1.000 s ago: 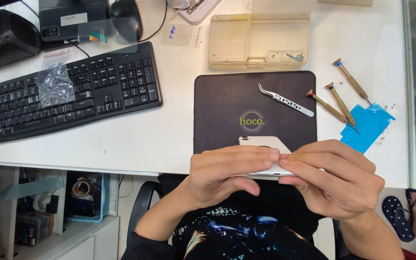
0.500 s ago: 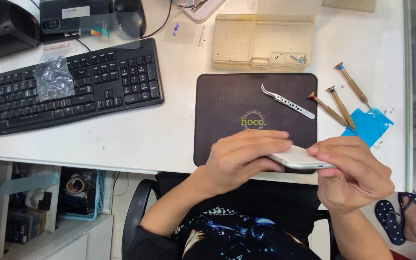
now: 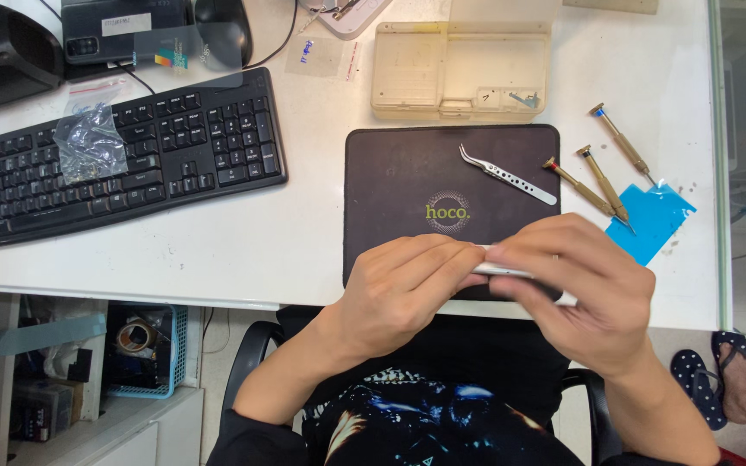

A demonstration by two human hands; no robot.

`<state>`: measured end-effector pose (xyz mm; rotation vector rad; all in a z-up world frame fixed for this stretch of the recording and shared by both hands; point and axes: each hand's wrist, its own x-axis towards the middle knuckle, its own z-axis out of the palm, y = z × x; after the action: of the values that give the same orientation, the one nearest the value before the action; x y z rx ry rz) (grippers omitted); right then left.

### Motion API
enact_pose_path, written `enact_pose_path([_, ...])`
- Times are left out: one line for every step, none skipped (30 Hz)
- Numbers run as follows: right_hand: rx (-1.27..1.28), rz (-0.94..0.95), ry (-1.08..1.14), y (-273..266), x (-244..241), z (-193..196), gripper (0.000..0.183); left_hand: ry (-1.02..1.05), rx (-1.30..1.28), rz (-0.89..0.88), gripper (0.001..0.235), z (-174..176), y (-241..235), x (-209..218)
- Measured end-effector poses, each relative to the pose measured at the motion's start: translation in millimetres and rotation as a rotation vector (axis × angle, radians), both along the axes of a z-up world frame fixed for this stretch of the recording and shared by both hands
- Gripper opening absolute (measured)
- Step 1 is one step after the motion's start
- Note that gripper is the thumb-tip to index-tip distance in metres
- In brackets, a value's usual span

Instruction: The person reassembles a disassembled smartphone on a workbench. They use a screwdriver to fasten internal screws, then close the back cover and inspect the device by pressing the edges and turning it over.

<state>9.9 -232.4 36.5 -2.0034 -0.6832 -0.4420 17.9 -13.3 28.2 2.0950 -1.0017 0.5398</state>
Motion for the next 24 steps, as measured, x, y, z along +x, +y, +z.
enact_pose_path([-0.013, -0.010, -0.020, 3, 1, 1, 0.027, -0.001, -0.004, 0.006, 0.025, 0, 0, 0])
enact_pose_path([-0.027, -0.016, -0.045, 6, 4, 1, 0.026, -0.006, -0.008, 0.016, 0.026, -1, -1, 3])
enact_pose_path([-0.041, -0.021, -0.069, 9, 7, -1, 0.025, -0.012, -0.013, 0.027, 0.027, -3, 0, 5])
enact_pose_path([-0.034, -0.022, -0.087, 12, 7, -3, 0.025, -0.004, -0.023, 0.032, 0.028, -5, 0, 5])
enact_pose_path([-0.027, -0.023, -0.105, 13, 8, -7, 0.025, 0.005, -0.032, 0.038, 0.029, -8, 2, 6])
enact_pose_path([-0.020, -0.025, -0.120, 13, 8, -12, 0.025, 0.016, -0.041, 0.042, 0.030, -11, 3, 5])
enact_pose_path([-0.033, -0.050, -0.121, 12, 9, -16, 0.025, 0.050, -0.049, 0.071, 0.031, -14, 8, 5])
enact_pose_path([-0.046, -0.077, -0.117, 9, 8, -20, 0.024, 0.089, -0.055, 0.097, 0.032, -17, 17, 2])
enact_pose_path([-0.058, -0.104, -0.113, 6, 7, -24, 0.024, 0.128, -0.060, 0.123, 0.033, -19, 25, 0])
enact_pose_path([-0.043, -0.099, -0.097, 3, 8, -27, 0.023, 0.211, -0.106, 0.142, 0.030, -21, 33, -1])
enact_pose_path([-0.028, -0.094, -0.080, 1, 9, -30, 0.023, 0.295, -0.152, 0.161, 0.028, -22, 39, -3])
enact_pose_path([-0.014, -0.089, -0.062, -1, 10, -32, 0.022, 0.381, -0.197, 0.179, 0.026, -24, 42, -4])
enact_pose_path([-0.005, -0.089, -0.056, -3, 11, -33, 0.022, 0.399, -0.192, 0.193, 0.024, -27, 44, -3])
enact_pose_path([0.002, -0.083, -0.044, -4, 12, -34, 0.022, 0.423, -0.189, 0.213, 0.023, -30, 44, -4])
enact_pose_path([0.009, -0.076, -0.031, -4, 12, -34, 0.021, 0.448, -0.186, 0.234, 0.021, -32, 45, -5])
enact_pose_path([-0.016, -0.081, -0.005, -4, 12, -34, 0.021, 0.476, -0.214, 0.237, 0.020, -33, 45, -5])
enact_pose_path([-0.041, -0.086, 0.020, -5, 11, -32, 0.020, 0.505, -0.242, 0.240, 0.019, -32, 44, -6])
enact_pose_path([-0.065, -0.095, 0.044, -6, 11, -31, 0.020, 0.531, -0.269, 0.239, 0.018, -31, 42, -5])
enact_pose_path([-0.091, -0.104, 0.075, -8, 11, -31, 0.020, 0.544, -0.271, 0.250, 0.018, -29, 41, -4])
enact_pose_path([-0.118, -0.115, 0.109, -9, 10, -32, 0.020, 0.559, -0.272, 0.259, 0.018, -27, 39, -3])
enact_pose_path([-0.144, -0.126, 0.142, -11, 9, -33, 0.020, 0.574, -0.273, 0.268, 0.018, -24, 38, -2])
enact_pose_path([-0.093, -0.172, 0.201, -12, 8, -36, 0.018, 0.602, -0.341, 0.234, 0.019, -22, 37, -1])
enact_pose_path([-0.042, -0.218, 0.260, -13, 5, -40, 0.016, 0.630, -0.408, 0.200, 0.019, -21, 35, 0])
enact_pose_path([0.009, -0.261, 0.317, -14, 3, -46, 0.013, 0.655, -0.478, 0.168, 0.020, -20, 34, 0])
